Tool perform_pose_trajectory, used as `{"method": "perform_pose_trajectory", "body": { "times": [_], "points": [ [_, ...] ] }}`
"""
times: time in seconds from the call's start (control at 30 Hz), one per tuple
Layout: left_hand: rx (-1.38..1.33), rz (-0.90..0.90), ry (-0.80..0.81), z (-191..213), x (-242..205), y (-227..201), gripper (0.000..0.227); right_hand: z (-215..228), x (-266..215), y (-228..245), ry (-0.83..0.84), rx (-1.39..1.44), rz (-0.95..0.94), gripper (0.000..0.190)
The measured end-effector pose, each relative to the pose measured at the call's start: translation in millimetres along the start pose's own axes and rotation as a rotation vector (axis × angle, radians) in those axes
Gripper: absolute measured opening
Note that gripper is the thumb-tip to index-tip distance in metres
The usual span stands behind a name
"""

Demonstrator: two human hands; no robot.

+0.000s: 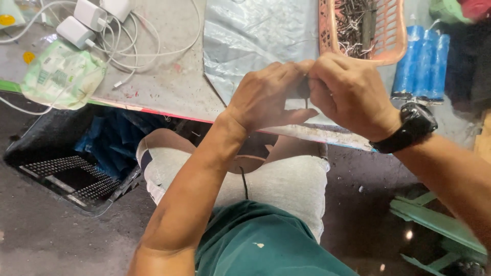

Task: Inserting wicks into blue cylindrical candle molds at a workbench.

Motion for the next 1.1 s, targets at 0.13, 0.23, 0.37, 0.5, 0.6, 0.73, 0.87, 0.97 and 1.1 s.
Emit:
{"method": "perform_pose_trajectory", "body": {
  "times": [0.13, 0.23, 0.37, 0.5, 0.6, 0.73, 0.87, 0.97, 1.1],
  "points": [
    [-0.022, -0.013, 0.040, 2.9, -2.3, -2.1, 0.057, -3.0, -3.5, -1.3, -0.029, -0.047, -0.009, 0.014],
    [-0.018, -0.004, 0.054, 16.5, -2.2, -1.5, 0.058, -0.7, -1.4, -11.3, -0.067, 0.191, -0.084, 0.012],
    [0.051, 0.180, 0.120, 38.3, -17.1, 12.4, 0.064, -24.8, -9.1, -18.4, -0.106, 0.601, -0.228, 0.030],
    [0.069, 0.202, 0.179, 58.4, -22.5, 8.5, 0.065, -57.7, 0.6, -4.0, -0.252, 0.660, -0.218, 0.058],
    [0.060, 0.231, 0.189, 74.6, -24.6, 10.8, 0.059, -53.2, 13.3, 6.4, -0.432, 0.603, -0.175, 0.041],
    [0.200, 0.225, 0.094, 89.6, -20.8, 9.1, 0.029, -58.5, 14.1, 4.9, -0.471, 0.571, -0.179, 0.044],
    [0.523, 0.174, 0.194, 70.2, -13.6, 10.4, 0.013, -55.2, 1.2, 6.6, -0.673, 0.429, -0.106, 0.038],
    [0.542, 0.183, 0.314, 63.6, -2.6, 10.7, 0.014, -49.7, -7.0, 11.8, -0.747, 0.331, -0.035, 0.023],
    [0.442, 0.336, 0.529, 60.6, 7.0, 11.3, 0.025, -51.7, -9.8, 15.6, -0.780, 0.295, 0.006, 0.018]
  ]
}}
Point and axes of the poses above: each hand's wrist, its own x-axis towards the middle knuckle, its own z-axis out of the back of the hand, y = z × x, the point moved 8 cm from there along x, towards the middle knuckle, and after that the axes turned 4 degrees about y, right-handed, at the moved point
